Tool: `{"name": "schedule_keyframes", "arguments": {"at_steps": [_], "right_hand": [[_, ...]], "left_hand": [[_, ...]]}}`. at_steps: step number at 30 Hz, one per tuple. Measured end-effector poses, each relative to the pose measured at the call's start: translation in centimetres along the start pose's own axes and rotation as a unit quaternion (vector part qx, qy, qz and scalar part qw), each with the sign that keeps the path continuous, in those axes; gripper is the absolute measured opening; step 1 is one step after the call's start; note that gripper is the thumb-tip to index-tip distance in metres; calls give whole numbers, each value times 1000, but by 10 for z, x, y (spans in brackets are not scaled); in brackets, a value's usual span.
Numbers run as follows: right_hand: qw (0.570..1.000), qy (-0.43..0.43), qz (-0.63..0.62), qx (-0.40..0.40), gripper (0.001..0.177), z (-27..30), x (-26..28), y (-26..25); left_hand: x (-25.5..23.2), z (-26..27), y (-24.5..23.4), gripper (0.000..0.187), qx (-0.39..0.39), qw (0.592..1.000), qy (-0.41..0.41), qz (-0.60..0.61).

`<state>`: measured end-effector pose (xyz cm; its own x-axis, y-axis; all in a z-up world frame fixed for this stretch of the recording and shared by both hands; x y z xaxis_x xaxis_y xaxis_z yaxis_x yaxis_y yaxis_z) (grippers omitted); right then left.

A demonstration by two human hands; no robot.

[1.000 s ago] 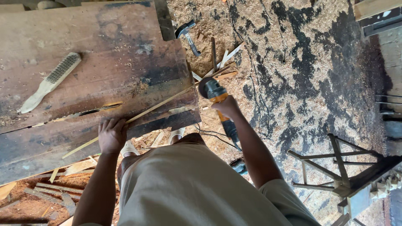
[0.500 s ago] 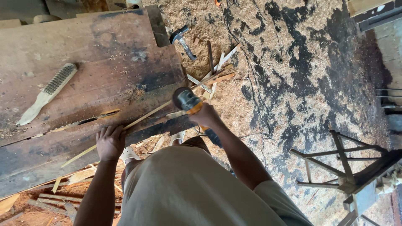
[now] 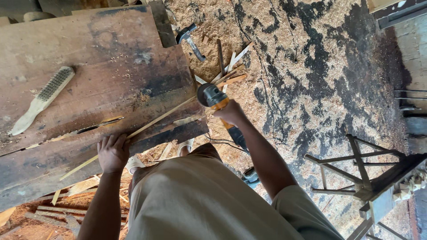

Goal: The person sands a circular wooden piece on a workbench using an orbital sander, clears away dust with a brush, and then sands a thin wooden strip using an angle grinder.

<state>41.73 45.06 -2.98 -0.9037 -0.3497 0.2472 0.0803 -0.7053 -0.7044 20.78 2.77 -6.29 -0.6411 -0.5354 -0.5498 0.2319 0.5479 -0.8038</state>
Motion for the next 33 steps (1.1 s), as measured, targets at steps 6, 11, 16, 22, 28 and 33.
{"name": "schedule_keyframes", "arguments": {"at_steps": [6, 11, 16, 22, 28, 33], "right_hand": [[996, 56, -52, -39, 45, -32, -48, -46], [989, 69, -116, -64, 46, -49, -69, -78], [983, 83, -141, -87, 47, -61, -84, -104], [987, 72, -117, -80, 45, -53, -67, -83], [997, -12, -71, -33, 45, -21, -5, -11], [997, -80, 7, 2, 45, 15, 37, 40]], "left_hand": [[4, -3, 3, 17, -6, 1000, -1, -6], [5, -3, 2, 16, -3, 1000, 1, -13], [2, -7, 0, 15, 3, 1000, -2, -6], [0, -11, -4, 16, 5, 1000, 1, -1], [-1, -13, -5, 16, 6, 1000, 1, 5], [-2, -11, -5, 15, 11, 1000, 2, 5]]}}
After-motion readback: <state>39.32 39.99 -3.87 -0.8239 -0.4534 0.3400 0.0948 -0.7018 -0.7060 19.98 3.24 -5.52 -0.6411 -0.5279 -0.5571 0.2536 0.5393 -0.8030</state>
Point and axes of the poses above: each hand's wrist, its own z-axis away from the middle knuckle, its own y-axis out of the palm, x = y × z, the point moved 8 cm from there along -z, towards the middle knuckle, and after that the axes turned 8 degrees about z, right-handed, at the moved point
